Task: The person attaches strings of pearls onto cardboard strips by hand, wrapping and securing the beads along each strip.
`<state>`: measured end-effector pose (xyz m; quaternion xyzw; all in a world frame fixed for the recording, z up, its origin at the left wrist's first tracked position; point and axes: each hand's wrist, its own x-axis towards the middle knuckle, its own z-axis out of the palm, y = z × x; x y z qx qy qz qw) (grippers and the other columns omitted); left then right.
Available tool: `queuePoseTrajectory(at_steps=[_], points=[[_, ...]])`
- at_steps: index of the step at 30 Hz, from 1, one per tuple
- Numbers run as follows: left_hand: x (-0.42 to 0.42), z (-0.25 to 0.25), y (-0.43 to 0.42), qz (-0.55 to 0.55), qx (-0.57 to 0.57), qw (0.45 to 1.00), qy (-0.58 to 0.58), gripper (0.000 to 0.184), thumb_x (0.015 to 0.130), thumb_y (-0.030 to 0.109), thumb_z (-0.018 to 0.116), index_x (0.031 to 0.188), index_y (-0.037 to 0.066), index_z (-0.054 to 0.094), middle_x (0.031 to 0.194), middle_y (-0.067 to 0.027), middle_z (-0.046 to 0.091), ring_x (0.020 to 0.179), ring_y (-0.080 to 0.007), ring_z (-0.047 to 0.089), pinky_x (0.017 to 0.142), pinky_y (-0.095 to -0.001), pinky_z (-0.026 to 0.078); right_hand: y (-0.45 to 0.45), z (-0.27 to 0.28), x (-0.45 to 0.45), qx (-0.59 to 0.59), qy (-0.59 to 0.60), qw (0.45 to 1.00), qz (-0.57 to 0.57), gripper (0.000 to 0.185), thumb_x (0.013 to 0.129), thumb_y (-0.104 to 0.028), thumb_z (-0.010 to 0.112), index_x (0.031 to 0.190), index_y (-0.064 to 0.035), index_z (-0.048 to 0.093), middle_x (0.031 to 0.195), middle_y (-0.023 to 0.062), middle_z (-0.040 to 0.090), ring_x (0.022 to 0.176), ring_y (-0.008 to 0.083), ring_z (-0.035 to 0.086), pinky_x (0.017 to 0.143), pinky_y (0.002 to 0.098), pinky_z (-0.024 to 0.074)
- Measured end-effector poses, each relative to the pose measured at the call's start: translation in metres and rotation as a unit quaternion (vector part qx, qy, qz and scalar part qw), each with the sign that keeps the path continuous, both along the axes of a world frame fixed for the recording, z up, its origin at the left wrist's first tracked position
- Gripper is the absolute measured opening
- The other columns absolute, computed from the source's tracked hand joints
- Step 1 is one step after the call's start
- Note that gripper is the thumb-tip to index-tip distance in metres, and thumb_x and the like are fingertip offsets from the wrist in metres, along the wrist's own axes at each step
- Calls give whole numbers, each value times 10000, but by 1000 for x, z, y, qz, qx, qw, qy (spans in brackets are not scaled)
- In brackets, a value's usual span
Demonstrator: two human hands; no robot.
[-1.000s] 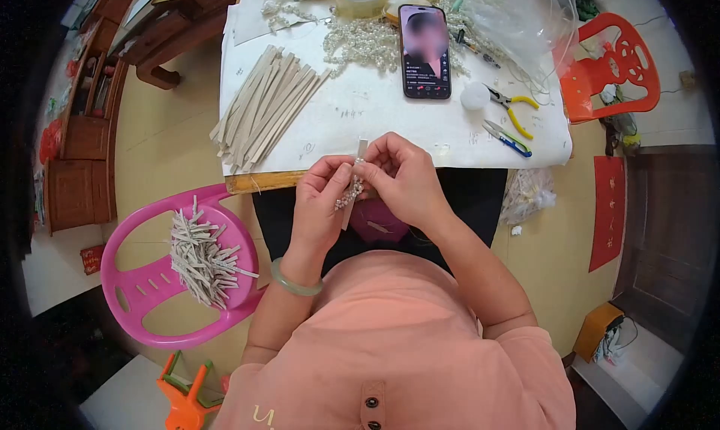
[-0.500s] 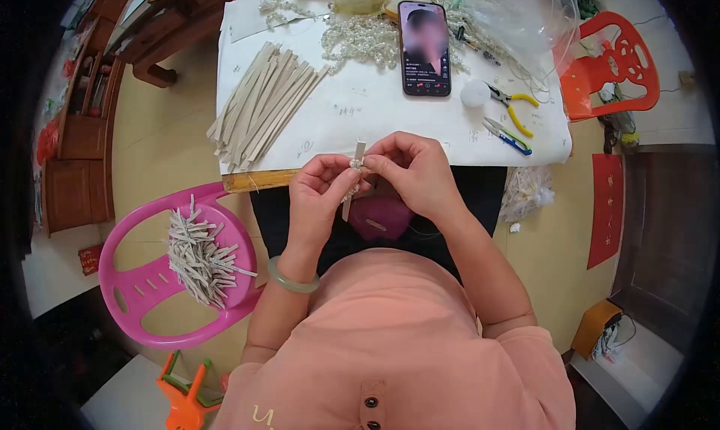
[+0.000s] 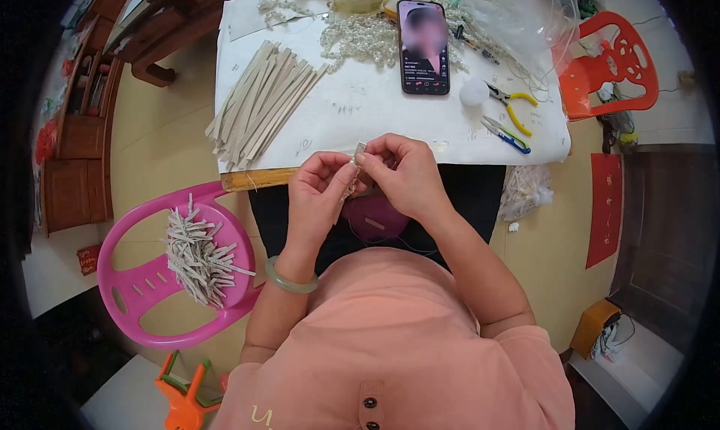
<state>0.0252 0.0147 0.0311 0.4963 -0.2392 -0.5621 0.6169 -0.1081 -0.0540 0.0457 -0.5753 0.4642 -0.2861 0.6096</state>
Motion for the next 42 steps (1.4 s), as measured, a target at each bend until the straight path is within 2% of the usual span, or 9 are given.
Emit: queuePoseTrajectory(at_steps=[9, 12, 14, 17, 24, 26, 36, 38, 42], points=[[5, 2, 0, -15, 37, 999, 11, 123, 881, 74, 614, 966, -11, 586, 809, -72, 656, 660, -101, 627, 589, -198, 495, 3, 5, 2, -90, 52, 995, 5, 131, 802, -88, 681, 860, 21, 638, 701, 21, 607, 592, 50, 504, 558, 216, 432], [7, 2, 0, -21, 37, 999, 29, 130, 881, 75, 613, 978, -6, 586, 811, -80, 657, 607, -90, 599, 542, -179, 457, 1, 10, -3, -80, 39, 996, 3, 119, 798, -75, 681, 862, 19, 644, 714, 30, 608, 605, 65, 518, 568, 220, 432], [7, 1, -1, -5, 31, 991, 129, 135, 876, 72, 616, 984, -3, 582, 812, -91, 657, 552, -80, 553, 480, -164, 398, -3, 11, -10, -74, 18, 997, -5, 107, 797, -66, 680, 863, 14, 651, 727, 34, 607, 620, 72, 526, 579, 222, 433], [10, 2, -1, -9, 20, 989, 147, 138, 869, 63, 619, 985, 0, 578, 814, -104, 657, 523, -73, 523, 435, -160, 353, -8, 10, -21, -155, 61, 986, 17, 80, 786, -44, 680, 865, -29, 687, 791, 29, 576, 702, 76, 523, 624, 225, 424], [8, 6, -1, -11, 1, 987, 158, 142, 868, 59, 616, 992, 1, 580, 841, -113, 667, 510, -68, 513, 408, -153, 326, -4, 10, -18, -166, 56, 983, 52, 97, 796, -28, 670, 892, -23, 686, 803, 25, 582, 695, 71, 532, 612, 218, 432], [8, 8, -1, -13, 5, 991, 134, 148, 870, 51, 608, 1007, 0, 581, 848, -107, 671, 509, -66, 510, 410, -154, 329, -3, 14, -13, -101, 13, 994, 43, 98, 809, -21, 663, 905, -15, 683, 822, 20, 592, 687, 59, 547, 613, 208, 445], [12, 10, -2, -47, -9, 995, 91, 128, 866, 36, 610, 988, 0, 599, 835, -97, 671, 519, -64, 530, 412, -153, 339, -10, 12, -21, -58, -23, 992, 113, 121, 809, -12, 668, 929, -1, 677, 841, 24, 619, 734, 66, 598, 638, 203, 471], [13, 13, -2, -64, -13, 994, 89, 131, 863, 34, 615, 989, 0, 600, 833, -100, 672, 521, -68, 541, 402, -155, 336, -11, 10, -21, 14, -113, 988, 106, 108, 819, -2, 658, 926, 0, 679, 849, 25, 634, 770, 74, 615, 646, 205, 476], [14, 14, -1, -81, -4, 994, 67, 133, 861, 34, 616, 989, 3, 596, 836, -103, 673, 523, -70, 547, 394, -154, 330, -16, 10, -25, 56, -131, 981, 129, 105, 829, 5, 648, 930, 5, 678, 857, 30, 641, 786, 80, 618, 668, 206, 480]])
